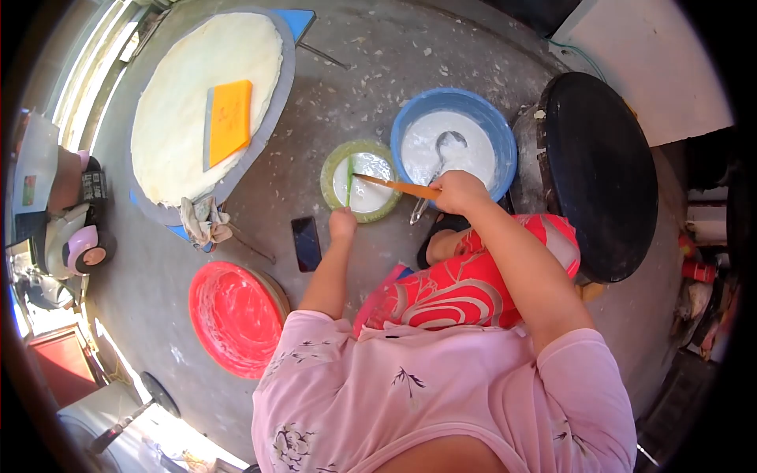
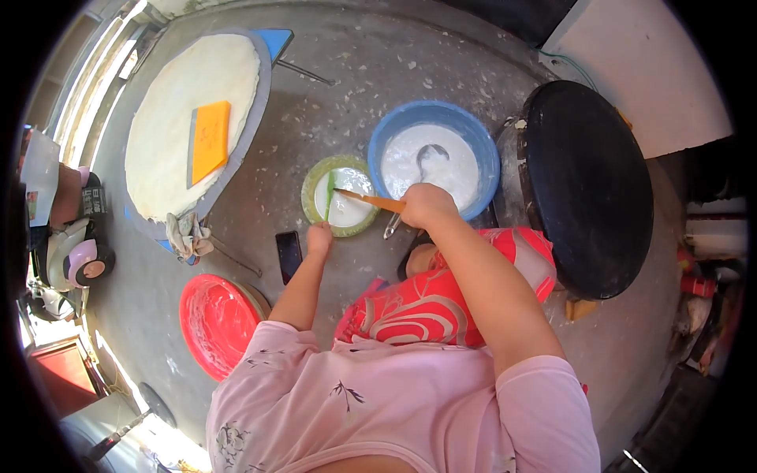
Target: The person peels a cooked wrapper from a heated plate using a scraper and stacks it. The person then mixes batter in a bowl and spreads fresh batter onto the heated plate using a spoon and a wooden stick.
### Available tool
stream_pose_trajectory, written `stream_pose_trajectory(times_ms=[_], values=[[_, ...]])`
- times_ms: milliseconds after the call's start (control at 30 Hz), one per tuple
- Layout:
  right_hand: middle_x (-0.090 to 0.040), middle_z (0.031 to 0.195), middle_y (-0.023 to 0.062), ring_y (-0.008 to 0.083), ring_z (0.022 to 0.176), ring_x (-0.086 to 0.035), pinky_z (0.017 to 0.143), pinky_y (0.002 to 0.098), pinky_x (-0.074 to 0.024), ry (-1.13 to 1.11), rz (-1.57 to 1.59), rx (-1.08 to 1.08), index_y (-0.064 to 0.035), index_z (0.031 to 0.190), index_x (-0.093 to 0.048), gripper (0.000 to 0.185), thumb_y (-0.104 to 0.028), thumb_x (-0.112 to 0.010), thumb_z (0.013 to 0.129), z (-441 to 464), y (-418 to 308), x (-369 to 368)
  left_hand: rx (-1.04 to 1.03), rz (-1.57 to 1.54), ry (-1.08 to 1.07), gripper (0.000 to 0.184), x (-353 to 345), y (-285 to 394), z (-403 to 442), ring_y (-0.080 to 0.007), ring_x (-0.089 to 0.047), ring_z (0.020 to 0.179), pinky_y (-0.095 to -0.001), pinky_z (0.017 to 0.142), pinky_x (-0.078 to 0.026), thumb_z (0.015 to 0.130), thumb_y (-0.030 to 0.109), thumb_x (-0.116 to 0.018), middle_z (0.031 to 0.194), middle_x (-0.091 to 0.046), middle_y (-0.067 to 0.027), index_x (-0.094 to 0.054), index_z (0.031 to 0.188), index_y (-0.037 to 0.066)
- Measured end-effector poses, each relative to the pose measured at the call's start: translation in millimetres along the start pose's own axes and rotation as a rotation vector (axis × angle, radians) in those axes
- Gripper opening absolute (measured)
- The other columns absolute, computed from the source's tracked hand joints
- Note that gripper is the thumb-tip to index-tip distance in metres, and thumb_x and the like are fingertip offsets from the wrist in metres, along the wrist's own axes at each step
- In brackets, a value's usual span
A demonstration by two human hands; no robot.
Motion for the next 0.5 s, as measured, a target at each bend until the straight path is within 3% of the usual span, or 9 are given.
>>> stream_pose_trajectory(times_ms=[67, 133, 233, 333, 400, 500], values=[[-0.063, 0.092, 0.0116, 0.0283, 0.087, -0.060, 0.075, 0.0345, -0.0479, 0.027, -0.012, 0.050, -0.0165, 0.094, -0.065, 0.028, -0.011, -0.055, 0.069, -3.1, 0.8, -0.3, 0.104, 0.081, 0.027, 0.029, 11.9, -2.6, -3.8, -0.0397, -0.057, 0.081, -0.0450, 0.071, -0.044, 0.083, 0.023, -0.049, 0.081, -0.058, -0.0259, -0.061, 0.088, -0.003], [-0.061, 0.094, 0.0124, 0.0284, 0.090, -0.059, 0.076, 0.0360, -0.0479, 0.086, -0.182, 0.168, -0.0140, 0.098, -0.064, 0.024, -0.014, -0.053, 0.076, -1.7, 1.1, -10.5, -0.059, 0.025, 0.022, 0.028, 19.7, 3.4, -31.3, -0.0371, -0.060, 0.071, -0.0397, 0.064, -0.044, 0.084, 0.020, -0.048, 0.073, -0.059, -0.0257, -0.061, 0.085, -0.005], [-0.058, 0.097, 0.0133, 0.0287, 0.093, -0.057, 0.077, 0.0377, -0.0479, 0.234, -0.203, 0.085, -0.0113, 0.100, -0.062, 0.023, -0.020, -0.049, 0.082, 7.5, -0.1, -30.2, -0.142, -0.129, 0.046, 0.029, 16.8, 5.6, -63.1, -0.0386, -0.059, 0.072, -0.0409, 0.064, -0.044, 0.084, 0.021, -0.048, 0.074, -0.059, -0.0259, -0.061, 0.085, -0.005], [-0.055, 0.100, 0.0142, 0.0292, 0.095, -0.055, 0.078, 0.0384, -0.0478, 0.137, -0.302, 0.175, -0.0085, 0.099, -0.062, 0.026, -0.024, -0.047, 0.085, -8.0, -6.3, -18.3, -0.109, -0.154, -0.074, 0.028, 13.5, 11.8, -61.4, -0.0401, -0.058, 0.073, -0.0420, 0.065, -0.044, 0.083, 0.022, -0.048, 0.075, -0.059, -0.0253, -0.061, 0.085, -0.003], [-0.057, 0.099, 0.0138, 0.0288, 0.094, -0.056, 0.078, 0.0379, -0.0477, 0.133, -0.301, 0.145, -0.0100, 0.100, -0.062, 0.025, -0.022, -0.046, 0.085, -7.5, -4.2, -16.7, -0.045, 0.030, -0.030, 0.025, 14.7, 15.1, -37.5, -0.0387, -0.058, 0.083, -0.0437, 0.072, -0.044, 0.082, 0.020, -0.051, 0.082, -0.059, -0.0248, -0.062, 0.091, -0.001], [-0.059, 0.099, 0.0131, 0.0280, 0.094, -0.057, 0.079, 0.0366, -0.0475, 0.093, -0.249, 0.089, -0.0131, 0.103, -0.062, 0.025, -0.017, -0.045, 0.085, -18.5, -2.7, 2.6, 0.017, 0.176, -0.060, 0.026, 10.6, 0.5, -7.0, -0.0370, -0.058, 0.084, -0.0436, 0.073, -0.045, 0.082, 0.022, -0.050, 0.085, -0.060, -0.0222, -0.062, 0.094, 0.002]])
Point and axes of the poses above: each hand's wrist, its own z-axis towards the middle knuckle, its own x-axis out of the back of the hand, y = z × x, the point moved 3 cm from there along z, towards the middle knuckle
